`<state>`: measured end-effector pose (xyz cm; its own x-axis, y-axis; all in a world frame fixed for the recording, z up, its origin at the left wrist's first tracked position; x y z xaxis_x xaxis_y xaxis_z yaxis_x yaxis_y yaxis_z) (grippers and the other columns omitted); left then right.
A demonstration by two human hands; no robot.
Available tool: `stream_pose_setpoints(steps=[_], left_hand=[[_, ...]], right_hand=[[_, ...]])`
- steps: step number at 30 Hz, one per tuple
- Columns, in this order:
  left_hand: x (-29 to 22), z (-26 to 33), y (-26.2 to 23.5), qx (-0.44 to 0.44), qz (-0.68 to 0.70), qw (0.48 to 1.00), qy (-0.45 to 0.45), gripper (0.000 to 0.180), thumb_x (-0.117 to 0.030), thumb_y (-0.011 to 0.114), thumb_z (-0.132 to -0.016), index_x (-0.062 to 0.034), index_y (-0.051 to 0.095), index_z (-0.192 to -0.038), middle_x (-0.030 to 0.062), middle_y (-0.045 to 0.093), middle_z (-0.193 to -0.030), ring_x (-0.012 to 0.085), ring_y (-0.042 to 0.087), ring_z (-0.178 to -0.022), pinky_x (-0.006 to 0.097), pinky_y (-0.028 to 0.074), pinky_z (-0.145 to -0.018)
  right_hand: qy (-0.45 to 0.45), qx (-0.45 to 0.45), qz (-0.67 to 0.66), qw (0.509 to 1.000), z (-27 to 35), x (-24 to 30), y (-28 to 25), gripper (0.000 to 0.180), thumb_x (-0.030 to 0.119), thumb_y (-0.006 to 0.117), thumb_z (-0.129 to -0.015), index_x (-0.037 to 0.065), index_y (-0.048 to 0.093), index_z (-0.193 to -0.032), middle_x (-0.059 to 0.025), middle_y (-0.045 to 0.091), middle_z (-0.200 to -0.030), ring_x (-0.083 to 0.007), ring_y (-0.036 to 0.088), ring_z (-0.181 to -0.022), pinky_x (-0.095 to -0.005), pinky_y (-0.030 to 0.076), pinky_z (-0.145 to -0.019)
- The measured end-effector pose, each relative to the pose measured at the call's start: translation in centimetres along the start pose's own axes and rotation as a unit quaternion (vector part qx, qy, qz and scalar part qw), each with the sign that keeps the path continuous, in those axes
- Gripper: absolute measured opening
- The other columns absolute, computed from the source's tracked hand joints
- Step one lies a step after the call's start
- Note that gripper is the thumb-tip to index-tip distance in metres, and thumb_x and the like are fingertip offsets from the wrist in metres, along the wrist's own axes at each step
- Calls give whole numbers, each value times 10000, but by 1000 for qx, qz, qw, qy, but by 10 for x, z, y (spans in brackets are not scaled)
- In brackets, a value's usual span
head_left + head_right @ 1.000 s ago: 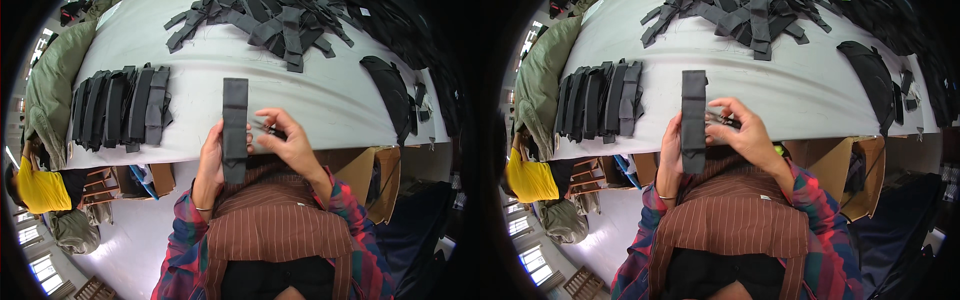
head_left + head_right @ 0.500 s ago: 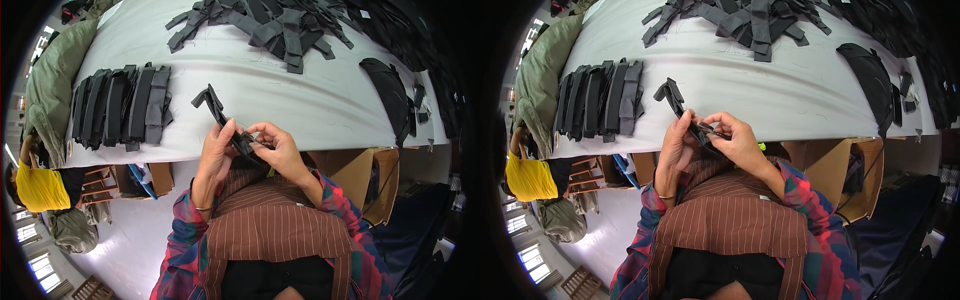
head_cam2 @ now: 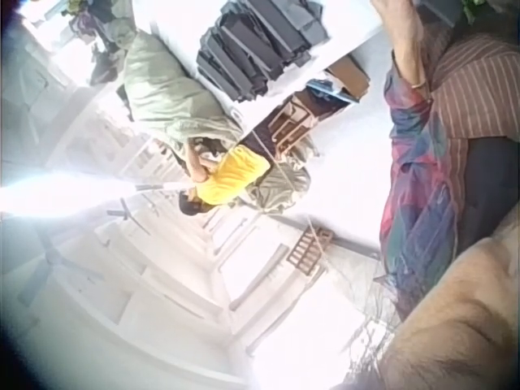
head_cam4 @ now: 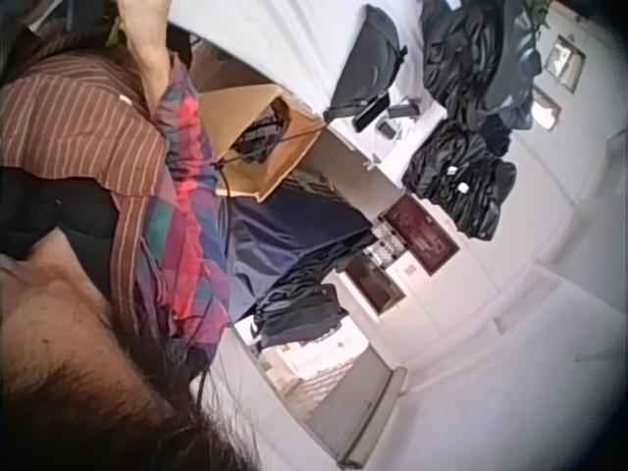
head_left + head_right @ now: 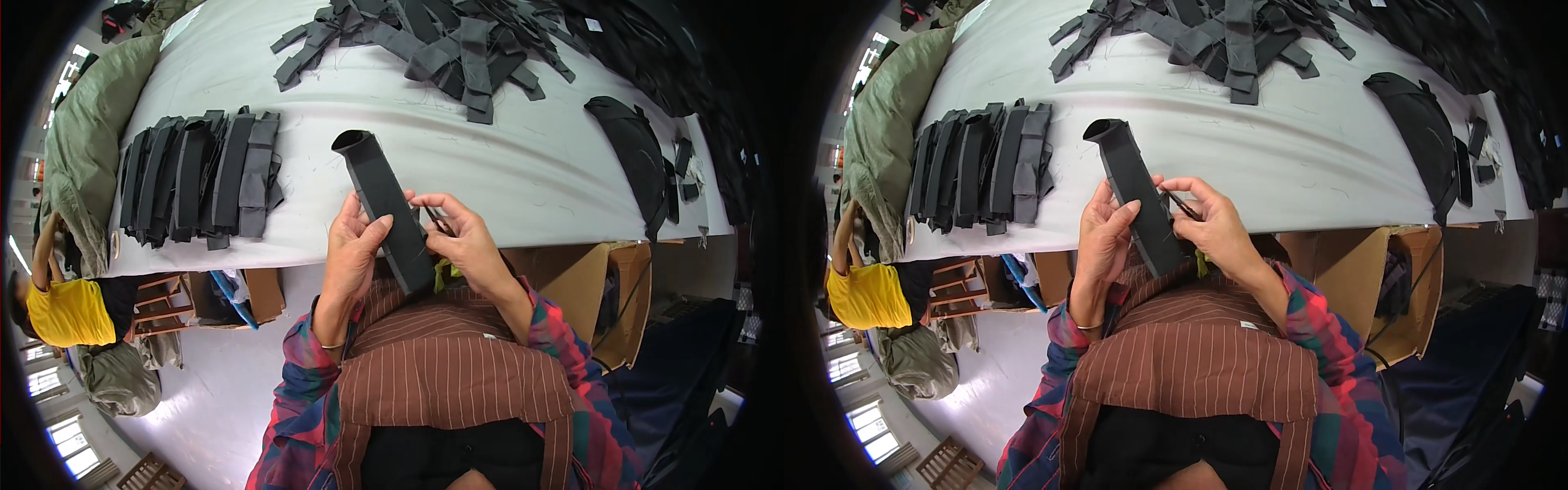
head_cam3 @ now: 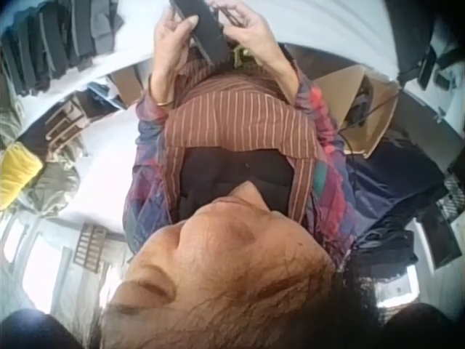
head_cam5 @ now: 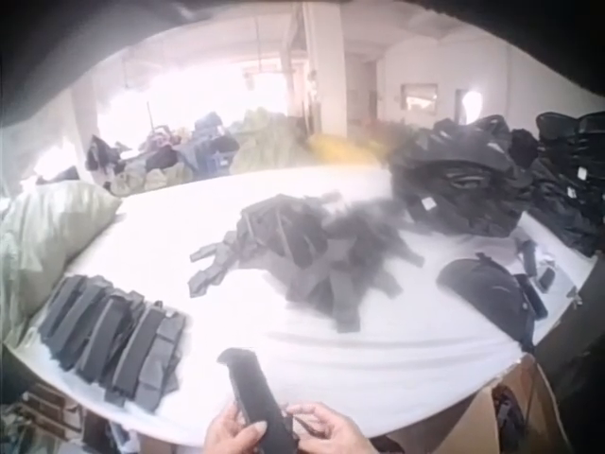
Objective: Trimming excess threads and fabric from small grey components using thread snippers.
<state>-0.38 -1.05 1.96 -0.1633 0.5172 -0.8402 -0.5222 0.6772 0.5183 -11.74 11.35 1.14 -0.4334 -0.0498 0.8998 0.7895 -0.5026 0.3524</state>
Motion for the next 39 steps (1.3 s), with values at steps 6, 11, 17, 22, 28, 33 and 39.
stream_pose_setpoints(steps=[6,11,17,22,28,33,39], left_hand=[[0,0,1,-5,7,1000,-12,377,-23,517,-892,4,404,-1251,168,600,-1169,174,637,-934,310,556,-795],[5,4,3,-22,42,999,-22,385,-47,501,-911,-32,399,-1282,95,630,-1045,129,632,-863,270,566,-706],[13,5,-1,29,2,999,-29,390,-33,487,-924,-46,375,-1298,101,644,-1025,89,627,-796,215,547,-592],[9,1,4,-34,-19,999,-10,373,-16,505,-913,-41,384,-1265,200,641,-1099,57,614,-726,139,413,-485],[7,-3,-1,-43,-15,999,10,382,-17,463,-924,2,338,-1285,237,608,-1142,242,672,-917,293,612,-616],[4,-5,-1,-24,-12,1000,-2,384,-18,455,-926,5,336,-1291,241,608,-1136,238,670,-917,307,617,-632],[6,-5,-6,-3,3,1000,-8,397,-41,476,-928,2,329,-1295,272,577,-1166,220,662,-940,288,617,-653]], right_hand=[[-293,-153,358,873,-9,20,-6,276,174,672,-833,135,619,-1102,-30,615,-806,-160,569,-707,-311,414,-608],[-356,-155,536,750,-14,30,0,183,109,682,-778,114,678,-961,-28,627,-800,-225,558,-701,-331,411,-653],[-345,-162,515,768,-19,27,1,174,82,675,-781,98,675,-954,-37,642,-778,-224,585,-699,-322,428,-654],[-310,-180,411,838,-16,29,-9,122,118,682,-782,93,669,-901,-39,658,-794,-232,606,-657,-326,442,-583],[-220,-43,355,908,11,41,-17,159,125,686,-782,56,662,-923,-83,673,-842,-254,632,-718,-313,481,-642],[-244,12,504,828,14,43,-19,194,68,710,-719,40,671,-907,-89,664,-825,-263,616,-743,-331,458,-661],[-265,0,518,813,13,40,-17,160,100,723,-713,68,676,-862,-55,661,-784,-243,601,-708,-327,425,-666]])
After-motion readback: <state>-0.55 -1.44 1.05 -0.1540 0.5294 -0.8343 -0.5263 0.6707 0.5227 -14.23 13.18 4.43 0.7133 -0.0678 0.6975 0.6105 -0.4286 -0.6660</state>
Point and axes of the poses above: each hand's wrist, its own z-axis away from the middle knuckle, its own y-axis out of the palm, x = y × z, the point moved 1 cm from there along -z, towards the middle knuckle
